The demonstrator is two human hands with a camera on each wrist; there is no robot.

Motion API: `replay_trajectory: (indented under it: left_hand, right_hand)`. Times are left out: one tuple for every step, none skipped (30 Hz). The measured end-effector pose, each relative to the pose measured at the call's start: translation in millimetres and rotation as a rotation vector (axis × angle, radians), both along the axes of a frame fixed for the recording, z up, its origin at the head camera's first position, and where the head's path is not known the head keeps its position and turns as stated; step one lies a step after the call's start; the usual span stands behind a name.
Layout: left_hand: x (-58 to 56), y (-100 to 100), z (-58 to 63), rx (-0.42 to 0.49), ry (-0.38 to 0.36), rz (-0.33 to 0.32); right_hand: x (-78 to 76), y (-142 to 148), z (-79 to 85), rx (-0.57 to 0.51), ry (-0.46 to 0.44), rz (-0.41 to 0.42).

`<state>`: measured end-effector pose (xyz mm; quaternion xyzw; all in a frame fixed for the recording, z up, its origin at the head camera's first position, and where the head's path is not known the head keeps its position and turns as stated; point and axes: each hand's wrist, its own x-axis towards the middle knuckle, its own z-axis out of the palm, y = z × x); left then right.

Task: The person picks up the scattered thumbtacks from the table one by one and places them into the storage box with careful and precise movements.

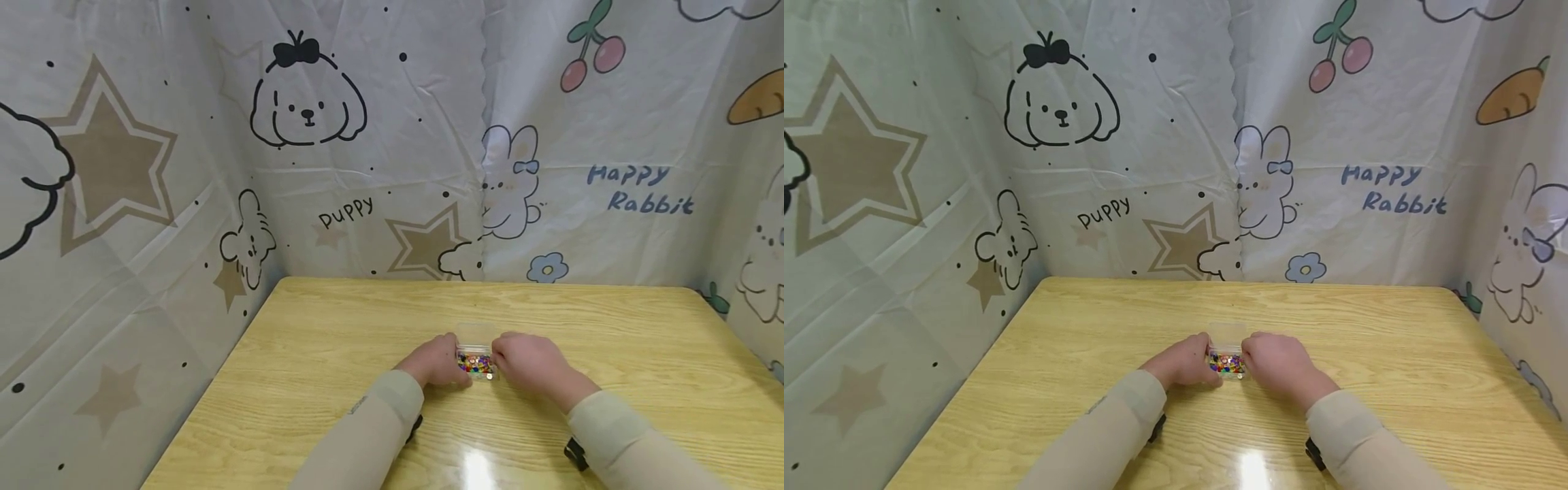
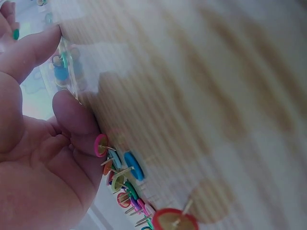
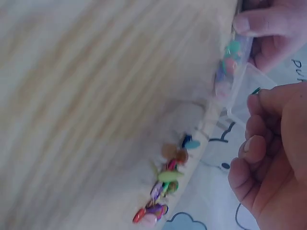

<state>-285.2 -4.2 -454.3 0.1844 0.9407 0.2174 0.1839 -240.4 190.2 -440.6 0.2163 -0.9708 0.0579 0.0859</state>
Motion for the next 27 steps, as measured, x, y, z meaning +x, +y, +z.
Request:
replay_trajectory:
  left_hand:
    - [-0.2, 0, -0.1, -0.002, 0.002, -0.002]
    - [-0.5, 1, -0.5, -0.004, 0.003, -0.003]
    - [-0.6, 1, -0.6, -0.007, 0.006, -0.005]
    - [-0.9, 1, -0.9, -0.011, 0.006, -0.005]
    - [-1.1, 1, -1.1, -0.014, 0.005, -0.004]
    - [-1.4, 1, -1.4, -0.016, 0.004, -0.003]
    - [-1.6, 1, -1.5, -0.016, 0.005, -0.003]
    - [-1.7, 1, -1.6, -0.019, 0.005, -0.003]
    - [-1.8, 2, -1.6, -0.020, 0.003, -0.001]
    - [-1.7, 2, -1.5, -0.020, 0.002, 0.000]
    - [-1.6, 2, -1.3, -0.019, 0.002, 0.000]
    - [-1.4, 2, -1.1, -0.019, 0.002, 0.000]
    - [-1.0, 2, -0.8, -0.019, 0.001, 0.001]
    - [-0.7, 2, -0.3, -0.020, -0.001, 0.002]
    - [-0.3, 2, 0.0, -0.018, -0.003, 0.004]
    - [-0.2, 2, 0.1, -0.019, -0.004, 0.005]
    - [-0.3, 2, 0.2, -0.020, -0.004, 0.005]
    - [-0.5, 2, 0.1, -0.020, -0.003, 0.005]
    - [-0.7, 2, -0.1, -0.022, -0.001, 0.003]
    - [-1.0, 2, -0.3, -0.024, 0.002, 0.001]
    - [-1.2, 2, -0.4, -0.026, 0.005, -0.001]
    - [-1.4, 2, -0.6, -0.026, 0.007, -0.001]
    - [-1.2, 2, -0.6, -0.024, 0.009, -0.002]
    - [-1.3, 2, -0.6, -0.023, 0.009, -0.002]
    - [-1.4, 1, -1.0, -0.021, 0.006, 0.000]
    - [-1.1, 1, -0.9, -0.018, 0.005, 0.003]
    - [-0.9, 1, -0.9, -0.016, 0.004, 0.007]
  right_hand:
    - [0.5, -2, -0.5, 0.000, -0.001, 0.004]
    - [0.8, -4, -1.4, -0.001, -0.001, 0.009]
    - [0.7, -5, -2.6, -0.003, -0.001, 0.014]
    - [0.9, -7, -3.4, -0.008, 0.001, 0.023]
    - [0.8, -8, -4.2, -0.007, 0.007, 0.026]
    - [0.7, -9, -4.9, -0.008, 0.015, 0.029]
    - [0.6, -10, -5.4, -0.005, 0.021, 0.030]
    - [0.6, -10, -5.5, -0.005, 0.024, 0.033]
    - [0.8, -11, -5.1, -0.003, 0.026, 0.034]
    - [1.1, -11, -4.9, -0.002, 0.029, 0.039]
    - [1.2, -11, -4.5, 0.006, 0.029, 0.038]
    - [1.4, -12, -3.9, 0.010, 0.026, 0.037]
    - [1.4, -12, -3.6, 0.016, 0.023, 0.036]
    - [1.5, -12, -3.3, 0.019, 0.017, 0.036]
    - [1.4, -12, -3.4, 0.022, 0.013, 0.034]
    - [1.2, -12, -3.3, 0.023, 0.009, 0.034]
    - [1.2, -12, -2.9, 0.024, 0.001, 0.029]
    - [1.1, -11, -2.5, 0.019, -0.003, 0.028]
    - [0.9, -11, -2.2, 0.015, -0.006, 0.028]
    - [0.6, -10, -1.8, 0.005, -0.009, 0.027]
    - [0.4, -9, -1.1, -0.002, -0.011, 0.026]
    - [0.4, -8, 0.0, -0.009, -0.015, 0.023]
    - [0.1, -6, 0.9, -0.014, -0.019, 0.018]
    - [-0.4, -5, 2.0, -0.018, -0.022, 0.013]
    - [-1.1, -3, 3.1, -0.020, -0.024, 0.008]
    - [-1.9, -1, 4.4, -0.017, -0.026, 0.003]
    - [-2.5, 1, 6.3, -0.013, -0.033, -0.004]
